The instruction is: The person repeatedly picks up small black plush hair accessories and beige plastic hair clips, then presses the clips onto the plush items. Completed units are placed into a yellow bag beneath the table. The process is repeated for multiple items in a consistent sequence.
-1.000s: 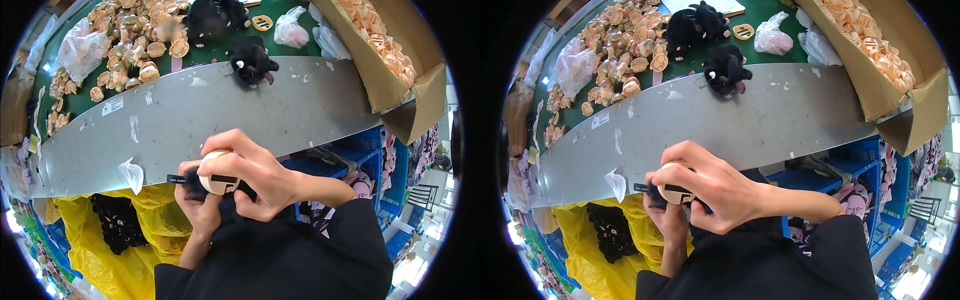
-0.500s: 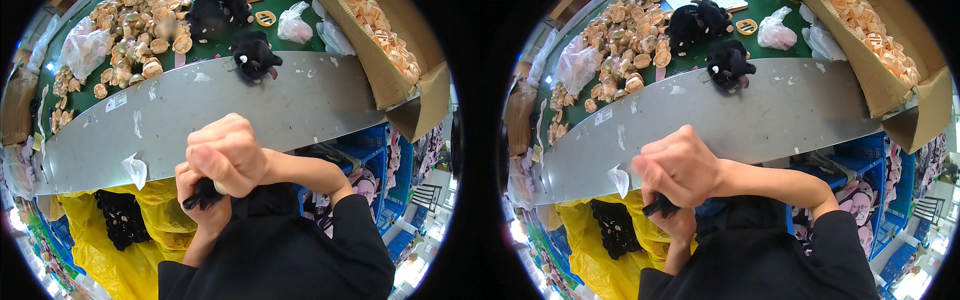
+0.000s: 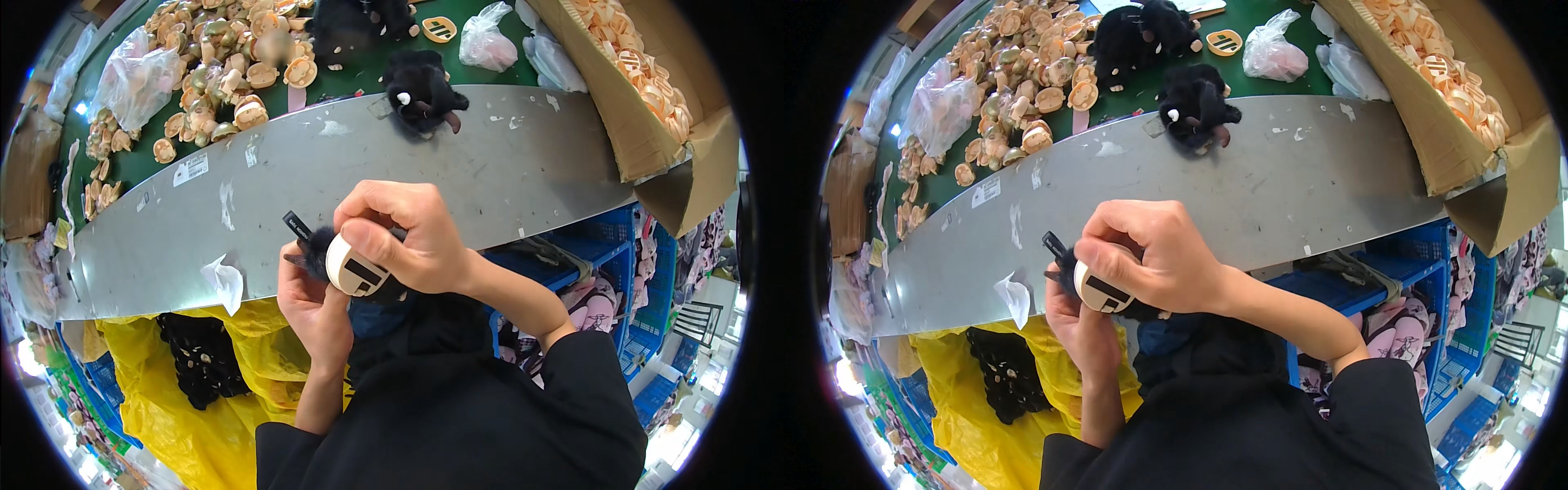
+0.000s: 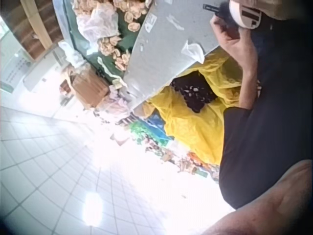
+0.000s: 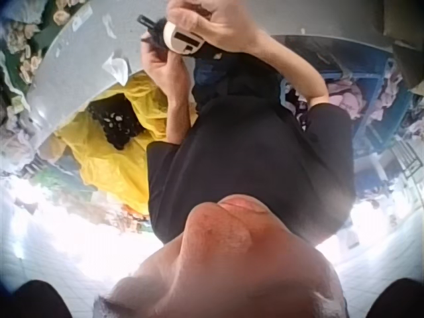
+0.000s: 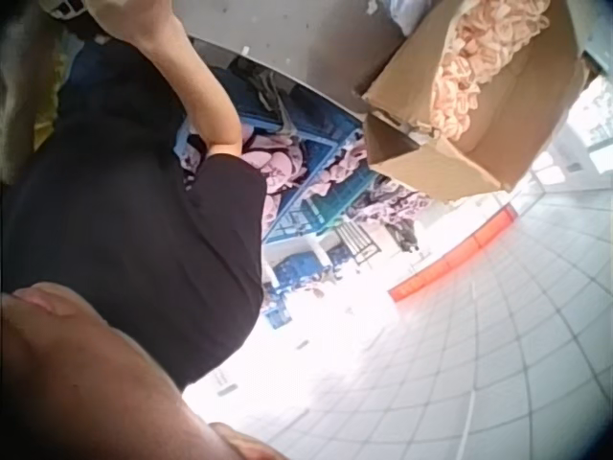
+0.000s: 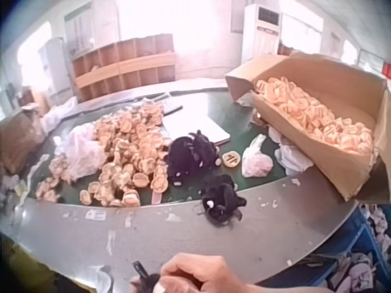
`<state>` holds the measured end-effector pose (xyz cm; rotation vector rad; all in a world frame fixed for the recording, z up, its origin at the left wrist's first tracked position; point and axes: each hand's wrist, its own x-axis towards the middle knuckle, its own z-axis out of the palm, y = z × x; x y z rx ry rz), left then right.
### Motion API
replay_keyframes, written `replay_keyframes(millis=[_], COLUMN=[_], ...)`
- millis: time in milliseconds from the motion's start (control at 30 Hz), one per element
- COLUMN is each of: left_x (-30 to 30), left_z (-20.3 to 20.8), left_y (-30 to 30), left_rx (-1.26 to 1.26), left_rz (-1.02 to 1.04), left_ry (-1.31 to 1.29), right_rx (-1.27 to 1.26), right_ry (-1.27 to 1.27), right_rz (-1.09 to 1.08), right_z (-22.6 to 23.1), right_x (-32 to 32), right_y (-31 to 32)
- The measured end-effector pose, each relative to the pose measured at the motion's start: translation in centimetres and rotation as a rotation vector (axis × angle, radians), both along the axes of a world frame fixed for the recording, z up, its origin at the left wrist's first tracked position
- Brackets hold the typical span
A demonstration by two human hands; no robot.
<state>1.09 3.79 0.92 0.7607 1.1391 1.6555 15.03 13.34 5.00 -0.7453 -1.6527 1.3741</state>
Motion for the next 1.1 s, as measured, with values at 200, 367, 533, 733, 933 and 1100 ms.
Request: replay_keyframes(millis=[200,367,533,733,933,1100], left_x=[0.5,-0.1,-0.9,-0.8,-0.5,-0.2], left_z=[-0.9,0.3,-0.9,-0.5,-0.2,1.0], left_y=[0.2,0.0,-0.3,0.5,1.7,1.8], left_rx=[-0.081,-0.164,-0.109,-0.112,0.143,0.142], left_rz=[0.008,-0.147,-0.246,-0.309,-0.153,-0.05], left_ry=[0.096,0.129,-0.155,-0.562,0.192,0.604], right_rx=[0.007,0.073,0.074,0.022,0.472,0.486], right_ry=[-0.048,-0.163,-0.168,-0.06,-0.183,-0.137], right_rz=[-0.015,0.008,0.045,-0.122,-0.338,-0.517], right_z=[-1.1,-2.1,-1.6,-1.6,-0.8,-1.5], right_x=[0.3,0.6,1.0,1.5,1.0,-0.2], right_y=[-0.4,-0.5,-1.1,-2.4,-1.7,-2.0])
